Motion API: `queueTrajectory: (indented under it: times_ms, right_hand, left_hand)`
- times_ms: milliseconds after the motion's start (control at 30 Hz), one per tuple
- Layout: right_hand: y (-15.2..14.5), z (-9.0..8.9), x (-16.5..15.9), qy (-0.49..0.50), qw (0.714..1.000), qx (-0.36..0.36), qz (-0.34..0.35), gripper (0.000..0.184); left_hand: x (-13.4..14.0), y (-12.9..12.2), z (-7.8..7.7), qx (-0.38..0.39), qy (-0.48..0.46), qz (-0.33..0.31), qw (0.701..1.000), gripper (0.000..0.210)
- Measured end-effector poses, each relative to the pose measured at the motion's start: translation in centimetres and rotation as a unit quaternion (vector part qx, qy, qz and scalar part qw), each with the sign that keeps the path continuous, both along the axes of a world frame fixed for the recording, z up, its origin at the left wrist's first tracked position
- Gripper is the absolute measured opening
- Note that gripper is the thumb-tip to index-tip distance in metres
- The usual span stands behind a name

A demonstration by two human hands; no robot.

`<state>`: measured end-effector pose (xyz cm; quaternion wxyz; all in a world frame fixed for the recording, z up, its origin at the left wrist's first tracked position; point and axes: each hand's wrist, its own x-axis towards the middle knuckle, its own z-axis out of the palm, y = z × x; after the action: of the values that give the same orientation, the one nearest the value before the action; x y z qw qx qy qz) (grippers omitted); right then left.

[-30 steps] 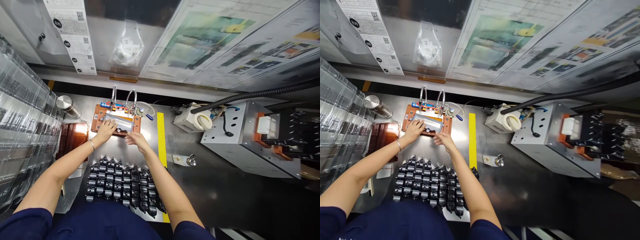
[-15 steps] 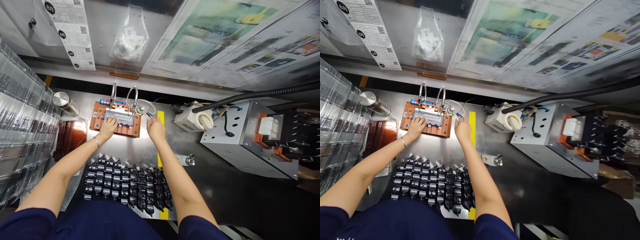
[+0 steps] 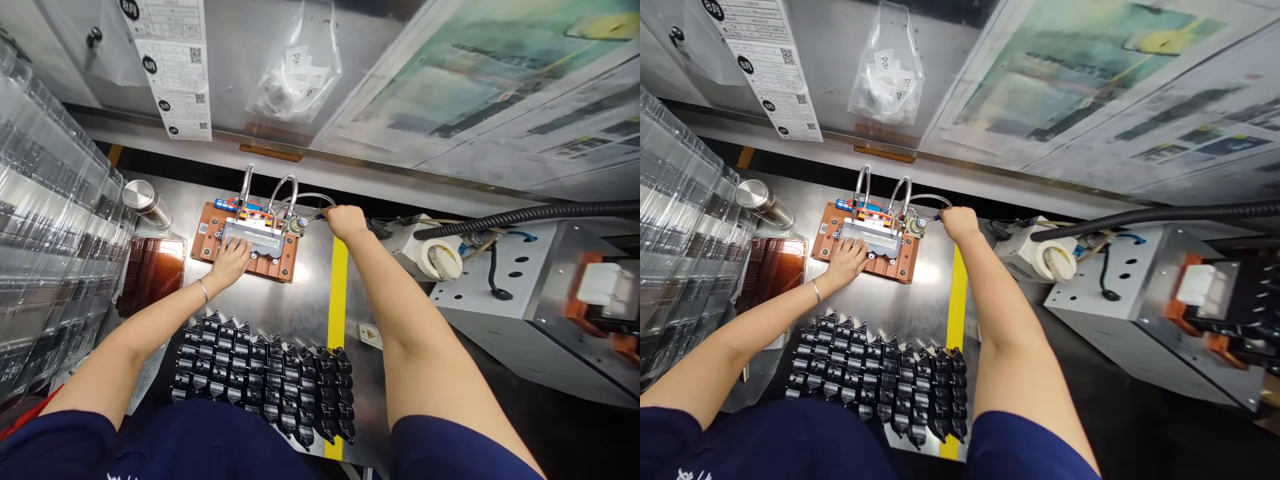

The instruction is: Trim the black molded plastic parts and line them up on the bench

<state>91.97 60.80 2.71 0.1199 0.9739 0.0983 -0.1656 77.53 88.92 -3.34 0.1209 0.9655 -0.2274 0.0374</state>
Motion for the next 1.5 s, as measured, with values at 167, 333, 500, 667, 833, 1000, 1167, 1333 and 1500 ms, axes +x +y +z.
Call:
queueTrajectory:
  times_ms: [167,333,500,667,833,1000,1167,1333,1500]
  right_hand:
    - [0.0,-0.2,0.3,-0.021,1.0,0.01,0.007,0.03]
    - [0.7,-0.3,-0.8,-0.033,0.999,0.024,-0.035,0.032]
    - [1.0,-0.5,-3.7,-0.034,0.994,0.029,-0.099,0.026]
    - [4.6,-1.4,-8.9,-0.109,0.964,0.143,-0.198,0.035]
    - [10.6,-5.1,-12.9,-0.053,0.803,0.471,-0.361,0.044]
    - [11.3,-7.5,-13.4,-0.089,0.702,0.555,-0.437,0.044]
    - [10.4,-7.0,-13.2,-0.084,0.662,0.596,-0.447,0.043]
    - [11.4,-6.1,-14.6,-0.088,0.657,0.611,-0.432,0.048]
    - [12.3,-4.2,-20.5,-0.122,0.65,0.609,-0.438,0.056]
  left_hand:
    - [0.4,-0.1,0.4,0.011,0.011,0.009,1.0,0.039]
    - [0.3,-0.1,0.3,0.019,-0.003,0.012,1.0,0.039]
    - [0.2,-0.2,0.3,0.027,-0.004,0.02,0.999,0.039]
    - [0.1,-0.2,0.6,0.028,-0.005,0.021,0.999,0.041]
    - [0.0,-0.2,0.6,0.008,-0.005,0.022,1.0,0.041]
    - [-0.1,0.0,1.3,-0.037,0.023,0.02,0.999,0.04]
    - [1.6,1.4,3.1,-0.133,0.047,0.225,0.964,0.048]
    - [1.9,2.8,4.5,-0.231,0.198,0.323,0.896,0.051]
    - [-6.1,3.3,5.6,-0.314,0.255,0.326,0.855,0.051]
